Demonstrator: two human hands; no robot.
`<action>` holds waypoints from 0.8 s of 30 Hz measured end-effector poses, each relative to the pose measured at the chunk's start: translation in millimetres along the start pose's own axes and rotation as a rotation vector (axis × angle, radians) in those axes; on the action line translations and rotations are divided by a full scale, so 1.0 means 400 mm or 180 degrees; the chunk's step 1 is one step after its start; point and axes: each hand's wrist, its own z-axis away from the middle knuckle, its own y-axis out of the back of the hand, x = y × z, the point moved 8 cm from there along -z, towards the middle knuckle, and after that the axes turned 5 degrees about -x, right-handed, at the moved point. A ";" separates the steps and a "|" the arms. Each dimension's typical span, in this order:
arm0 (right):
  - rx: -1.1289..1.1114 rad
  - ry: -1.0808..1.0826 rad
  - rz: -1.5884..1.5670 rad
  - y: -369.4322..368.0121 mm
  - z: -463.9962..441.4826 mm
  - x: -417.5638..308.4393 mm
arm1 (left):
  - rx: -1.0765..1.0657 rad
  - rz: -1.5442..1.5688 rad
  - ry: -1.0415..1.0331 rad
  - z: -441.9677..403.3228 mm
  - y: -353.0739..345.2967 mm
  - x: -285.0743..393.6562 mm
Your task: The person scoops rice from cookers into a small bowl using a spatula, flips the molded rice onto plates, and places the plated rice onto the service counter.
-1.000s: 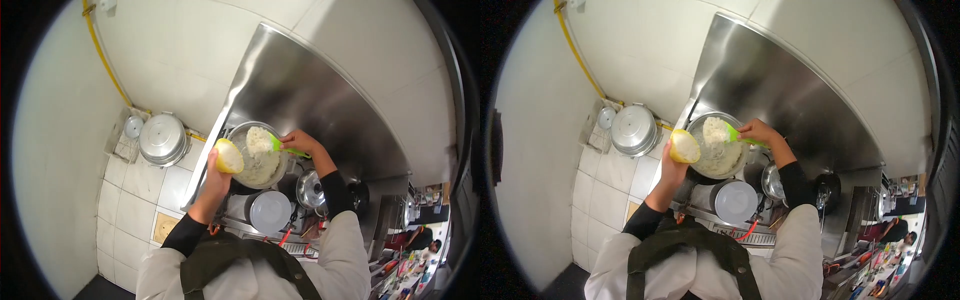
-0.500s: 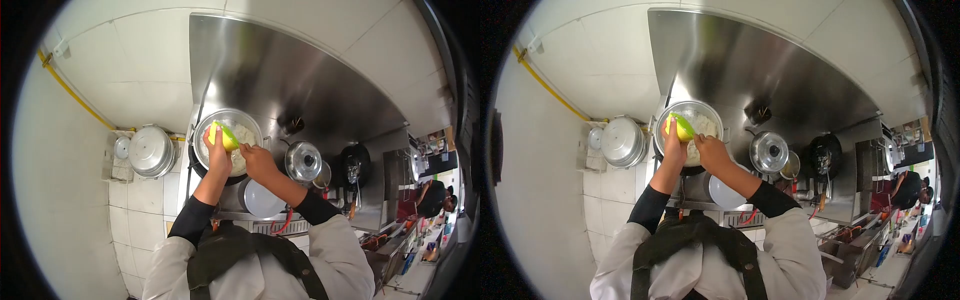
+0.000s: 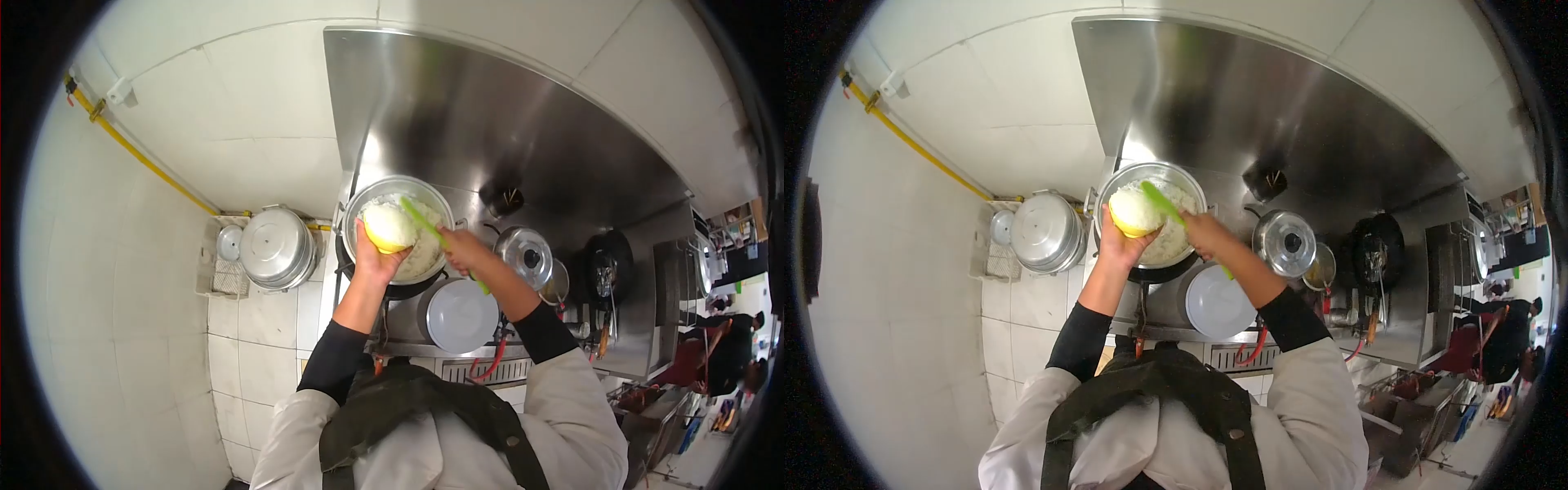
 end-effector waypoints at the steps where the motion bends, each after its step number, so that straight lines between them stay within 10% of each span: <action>1: 0.0224 0.0196 0.0334 -0.025 -0.013 0.018 | 0.0019 0.0050 -0.0013 -0.007 0.000 -0.009; 19: 0.0825 0.1295 0.1973 -0.061 -0.128 -0.077 | -0.0121 -0.0705 0.0040 -0.041 0.006 -0.027; 22: -0.0077 -0.0732 0.0801 -0.014 -0.137 -0.030 | -0.0084 -0.0425 0.0129 -0.028 0.008 -0.026; 24: -0.0100 -0.0885 0.0671 0.016 -0.117 -0.034 | -0.0016 -0.0309 0.0097 -0.013 0.007 -0.012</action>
